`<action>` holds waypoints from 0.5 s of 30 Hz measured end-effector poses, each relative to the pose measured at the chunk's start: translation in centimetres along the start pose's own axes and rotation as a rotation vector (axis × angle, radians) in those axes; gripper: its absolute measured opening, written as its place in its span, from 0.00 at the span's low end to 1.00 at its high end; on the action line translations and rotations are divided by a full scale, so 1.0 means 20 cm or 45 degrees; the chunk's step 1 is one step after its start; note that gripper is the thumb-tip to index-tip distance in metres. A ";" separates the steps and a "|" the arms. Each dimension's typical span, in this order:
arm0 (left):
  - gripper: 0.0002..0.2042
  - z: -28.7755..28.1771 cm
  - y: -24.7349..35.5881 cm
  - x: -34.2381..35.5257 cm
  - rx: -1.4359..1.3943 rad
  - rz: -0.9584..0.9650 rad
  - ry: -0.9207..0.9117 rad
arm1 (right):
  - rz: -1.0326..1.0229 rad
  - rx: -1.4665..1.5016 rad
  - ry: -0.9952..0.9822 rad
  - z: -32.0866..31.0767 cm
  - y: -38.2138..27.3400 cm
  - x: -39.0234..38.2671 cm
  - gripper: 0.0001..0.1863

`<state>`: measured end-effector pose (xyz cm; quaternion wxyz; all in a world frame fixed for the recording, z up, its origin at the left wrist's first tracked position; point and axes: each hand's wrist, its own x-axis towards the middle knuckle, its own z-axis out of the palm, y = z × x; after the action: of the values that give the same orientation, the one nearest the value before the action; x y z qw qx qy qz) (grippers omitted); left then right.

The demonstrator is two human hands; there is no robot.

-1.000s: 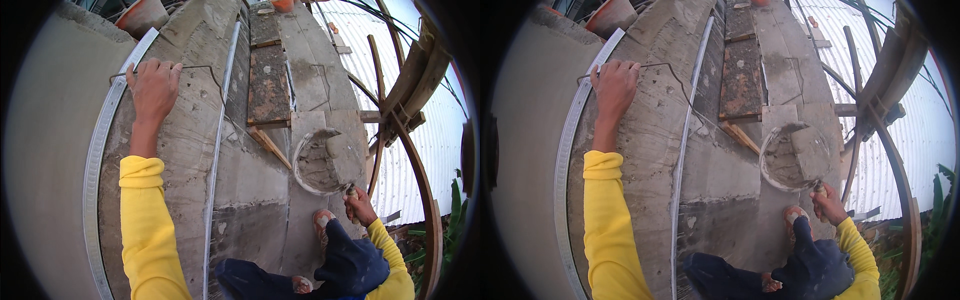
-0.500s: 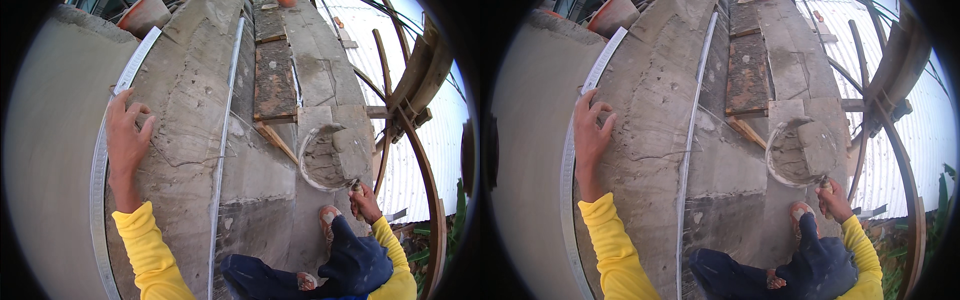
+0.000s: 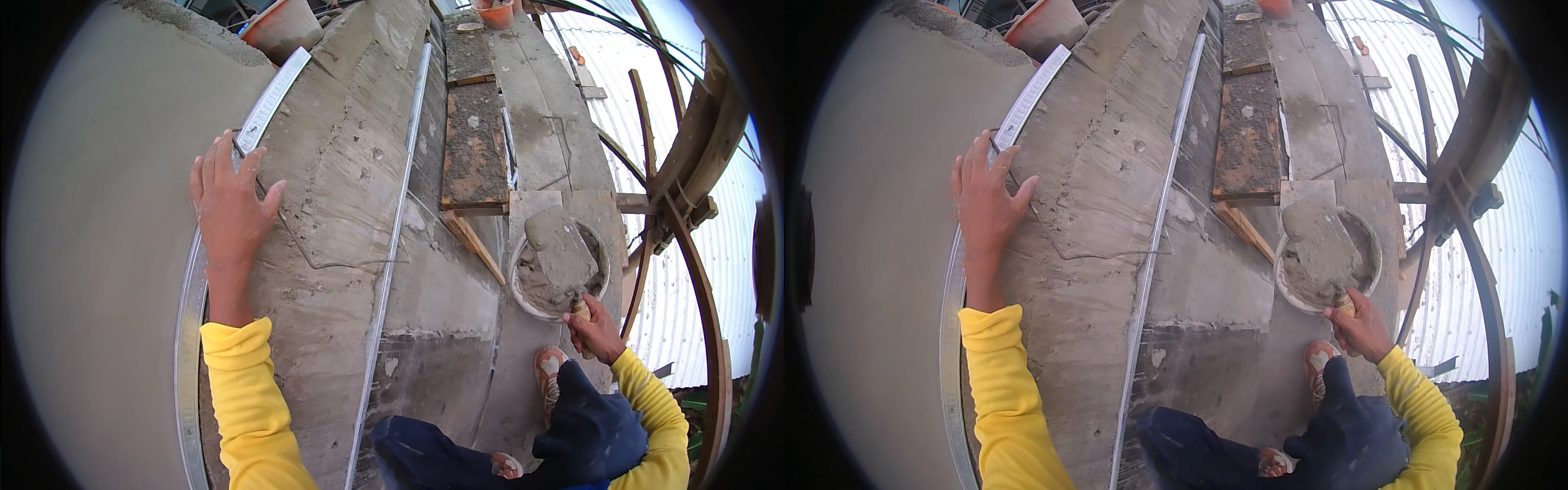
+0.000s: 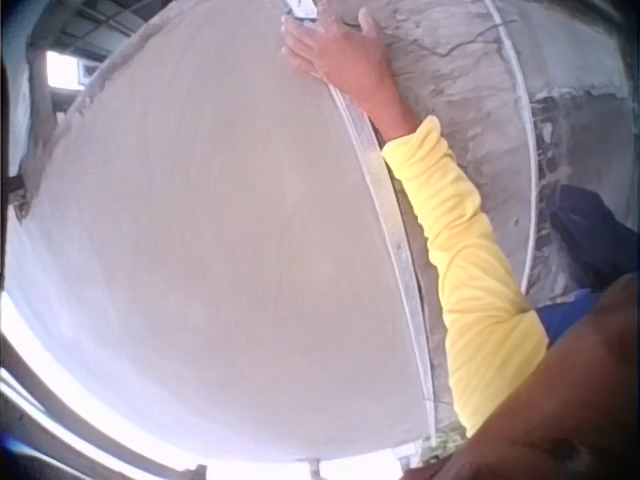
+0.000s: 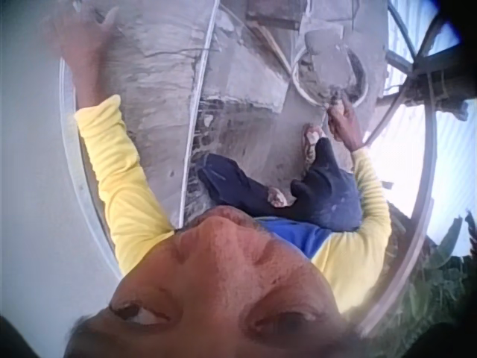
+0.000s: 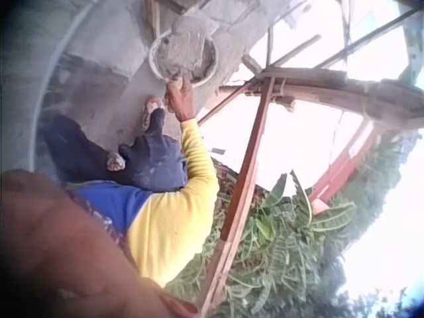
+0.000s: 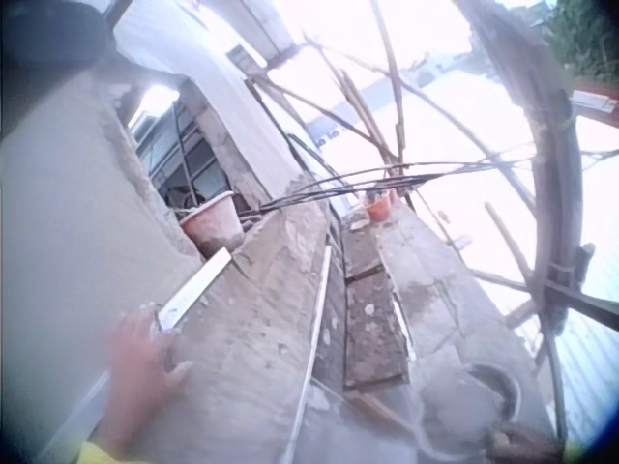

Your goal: The person scoops cement from a bucket using a trowel and applies it to a vertical wall surface. They spread and smooth the cement along a metal guide strip, repeatedly loading the trowel and working the material into place.

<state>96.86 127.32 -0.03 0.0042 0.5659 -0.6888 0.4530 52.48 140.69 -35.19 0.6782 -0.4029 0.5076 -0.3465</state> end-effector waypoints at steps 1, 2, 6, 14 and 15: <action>0.25 0.00 0.01 -0.01 0.004 0.003 0.002 | -0.021 0.005 -0.061 0.06 -0.08 0.05 0.13; 0.23 0.00 0.02 -0.03 0.002 0.002 0.006 | -0.042 0.004 -0.118 0.11 -0.16 0.10 0.13; 0.17 0.01 0.07 -0.17 -0.091 0.011 -0.043 | -0.128 -0.021 -0.386 0.36 -0.49 0.39 0.13; 0.17 -0.03 0.15 -0.48 -0.329 0.060 -0.089 | -0.386 -0.174 -0.143 0.91 -0.58 1.01 0.17; 0.18 -0.05 0.13 -0.50 -0.328 0.051 -0.108 | -0.424 -0.230 -0.071 1.01 -0.57 1.04 0.18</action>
<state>97.98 135.62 -6.29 0.0387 0.5653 -0.7521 0.3365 76.38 121.47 -30.28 0.5864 -0.5499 0.4440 -0.3958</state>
